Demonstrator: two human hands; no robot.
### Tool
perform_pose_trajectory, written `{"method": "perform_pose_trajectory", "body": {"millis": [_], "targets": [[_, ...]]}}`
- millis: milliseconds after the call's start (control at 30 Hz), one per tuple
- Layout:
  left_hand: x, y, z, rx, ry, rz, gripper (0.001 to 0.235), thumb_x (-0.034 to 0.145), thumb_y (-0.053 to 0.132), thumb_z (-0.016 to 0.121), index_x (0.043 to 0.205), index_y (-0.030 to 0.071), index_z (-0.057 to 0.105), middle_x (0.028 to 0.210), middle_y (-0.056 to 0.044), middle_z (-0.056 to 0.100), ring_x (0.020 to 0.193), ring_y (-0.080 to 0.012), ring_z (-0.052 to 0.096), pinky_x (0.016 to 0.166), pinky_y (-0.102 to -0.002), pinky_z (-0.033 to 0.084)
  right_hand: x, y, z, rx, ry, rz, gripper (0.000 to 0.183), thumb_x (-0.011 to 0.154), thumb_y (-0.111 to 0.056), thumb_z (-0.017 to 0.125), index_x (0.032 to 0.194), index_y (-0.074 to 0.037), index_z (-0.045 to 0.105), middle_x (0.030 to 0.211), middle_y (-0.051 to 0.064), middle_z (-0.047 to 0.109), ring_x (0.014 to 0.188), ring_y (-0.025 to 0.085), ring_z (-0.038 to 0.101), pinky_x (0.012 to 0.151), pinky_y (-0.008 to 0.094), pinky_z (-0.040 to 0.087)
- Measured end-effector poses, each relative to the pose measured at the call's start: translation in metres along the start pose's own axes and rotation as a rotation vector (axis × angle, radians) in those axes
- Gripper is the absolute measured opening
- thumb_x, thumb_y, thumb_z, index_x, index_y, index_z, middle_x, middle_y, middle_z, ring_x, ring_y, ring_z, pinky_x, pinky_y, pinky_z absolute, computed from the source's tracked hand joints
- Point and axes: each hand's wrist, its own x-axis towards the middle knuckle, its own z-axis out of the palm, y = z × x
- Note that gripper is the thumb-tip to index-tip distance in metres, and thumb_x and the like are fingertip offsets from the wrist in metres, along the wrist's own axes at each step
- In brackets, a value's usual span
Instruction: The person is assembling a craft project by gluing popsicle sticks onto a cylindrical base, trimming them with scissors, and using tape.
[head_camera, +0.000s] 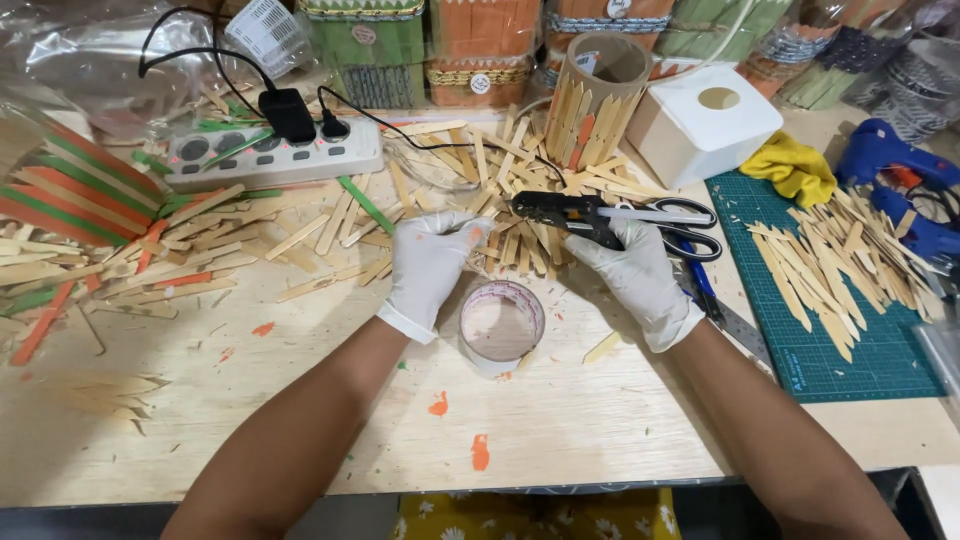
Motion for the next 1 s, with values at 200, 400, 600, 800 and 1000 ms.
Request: {"method": "perform_pose_trajectory", "body": {"millis": [200, 400, 600, 800, 1000], "targets": [[-0.003, 0.0, 0.0, 0.015, 0.001, 0.021, 0.026, 0.07, 0.034, 0.087, 0.093, 0.022, 0.083, 0.09, -0.006, 0.08, 0.1, -0.027, 0.074, 0.09, -0.036, 0.055, -0.031, -0.021, 0.017, 0.099, -0.032, 0.012, 0.015, 0.084, -0.016, 0.084, 0.096, -0.01, 0.078, 0.072, 0.007, 0.07, 0.058, 0.013, 0.066, 0.055, 0.025, 0.058], [-0.005, 0.005, -0.002, 0.02, -0.014, -0.005, 0.023, 0.071, 0.034, 0.085, 0.091, 0.023, 0.083, 0.09, -0.002, 0.08, 0.098, -0.0209, 0.074, 0.088, -0.032, 0.054, -0.002, 0.011, 0.01, 0.314, -0.069, 0.035, 0.018, 0.086, -0.005, 0.08, 0.103, -0.003, 0.074, 0.068, 0.01, 0.064, 0.048, 0.012, 0.06, 0.052, 0.027, 0.062], [-0.008, 0.008, -0.003, 0.056, -0.012, -0.007, 0.021, 0.071, 0.035, 0.086, 0.09, 0.026, 0.083, 0.09, -0.001, 0.08, 0.099, -0.0223, 0.075, 0.09, -0.032, 0.054, -0.023, -0.008, 0.017, 0.076, -0.058, 0.014, 0.017, 0.085, -0.017, 0.083, 0.1, -0.011, 0.078, 0.073, 0.005, 0.066, 0.059, 0.01, 0.062, 0.055, 0.024, 0.057], [-0.008, 0.006, -0.005, 0.056, -0.021, 0.022, 0.019, 0.072, 0.033, 0.084, 0.089, 0.025, 0.083, 0.088, -0.003, 0.08, 0.098, -0.0233, 0.075, 0.089, -0.033, 0.054, 0.005, 0.025, 0.009, -0.11, -0.073, -0.067, 0.02, 0.085, -0.03, 0.085, 0.1, -0.019, 0.079, 0.076, 0.002, 0.067, 0.067, 0.011, 0.064, 0.061, 0.025, 0.056], [-0.006, 0.003, -0.002, 0.081, -0.029, 0.02, 0.019, 0.072, 0.034, 0.084, 0.089, 0.026, 0.083, 0.087, -0.002, 0.08, 0.098, -0.0237, 0.075, 0.089, -0.032, 0.054, -0.008, 0.016, 0.011, -0.03, -0.054, -0.046, 0.018, 0.084, -0.023, 0.085, 0.099, -0.016, 0.078, 0.075, 0.002, 0.067, 0.067, 0.011, 0.065, 0.061, 0.022, 0.056]]}}
